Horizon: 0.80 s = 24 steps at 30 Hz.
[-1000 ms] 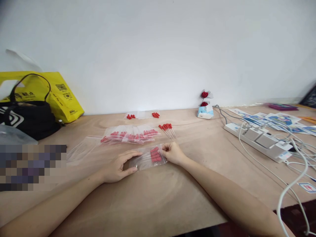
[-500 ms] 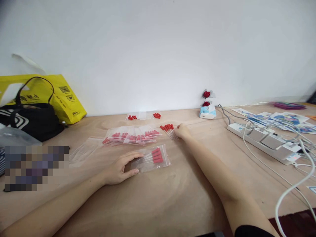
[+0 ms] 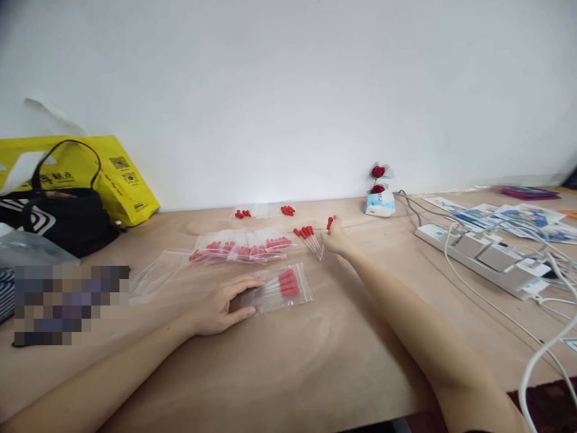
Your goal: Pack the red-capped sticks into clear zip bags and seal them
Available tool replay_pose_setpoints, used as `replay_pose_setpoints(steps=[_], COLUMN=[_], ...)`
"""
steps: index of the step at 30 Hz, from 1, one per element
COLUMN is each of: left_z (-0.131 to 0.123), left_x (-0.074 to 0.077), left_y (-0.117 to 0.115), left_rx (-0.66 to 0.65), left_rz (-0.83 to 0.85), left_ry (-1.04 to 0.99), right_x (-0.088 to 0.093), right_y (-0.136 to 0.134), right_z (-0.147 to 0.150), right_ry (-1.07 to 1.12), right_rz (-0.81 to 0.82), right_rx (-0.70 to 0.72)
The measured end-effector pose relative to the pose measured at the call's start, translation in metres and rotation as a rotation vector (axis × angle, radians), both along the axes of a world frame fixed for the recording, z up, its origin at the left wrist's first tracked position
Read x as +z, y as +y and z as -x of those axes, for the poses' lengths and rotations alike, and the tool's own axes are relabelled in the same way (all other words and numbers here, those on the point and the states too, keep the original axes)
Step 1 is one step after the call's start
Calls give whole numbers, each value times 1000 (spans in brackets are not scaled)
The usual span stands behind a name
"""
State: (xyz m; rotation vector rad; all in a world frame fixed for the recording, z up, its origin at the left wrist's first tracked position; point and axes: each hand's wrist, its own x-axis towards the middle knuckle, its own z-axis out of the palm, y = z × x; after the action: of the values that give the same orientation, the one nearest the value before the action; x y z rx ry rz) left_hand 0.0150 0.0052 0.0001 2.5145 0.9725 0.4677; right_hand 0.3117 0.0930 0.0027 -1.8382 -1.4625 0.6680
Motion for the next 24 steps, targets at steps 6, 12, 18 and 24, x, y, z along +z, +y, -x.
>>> replay_pose_setpoints(steps=[6,12,18,24], left_z=[-1,0,-1,-1], left_x=[0,-1,-2,-5], left_y=[0,1,0,1], left_rx=[19,28,51,92], left_rz=[9,-5,-14,-41], left_ry=[15,21,29,26], right_x=[-12,-21,-21,-21], right_y=[-57,-81,-89,-101], right_z=[9,27,34,37], right_ry=[546,740,860,976], right_rz=[-182,-179,-150,-74], right_rx=[114,49,59,91])
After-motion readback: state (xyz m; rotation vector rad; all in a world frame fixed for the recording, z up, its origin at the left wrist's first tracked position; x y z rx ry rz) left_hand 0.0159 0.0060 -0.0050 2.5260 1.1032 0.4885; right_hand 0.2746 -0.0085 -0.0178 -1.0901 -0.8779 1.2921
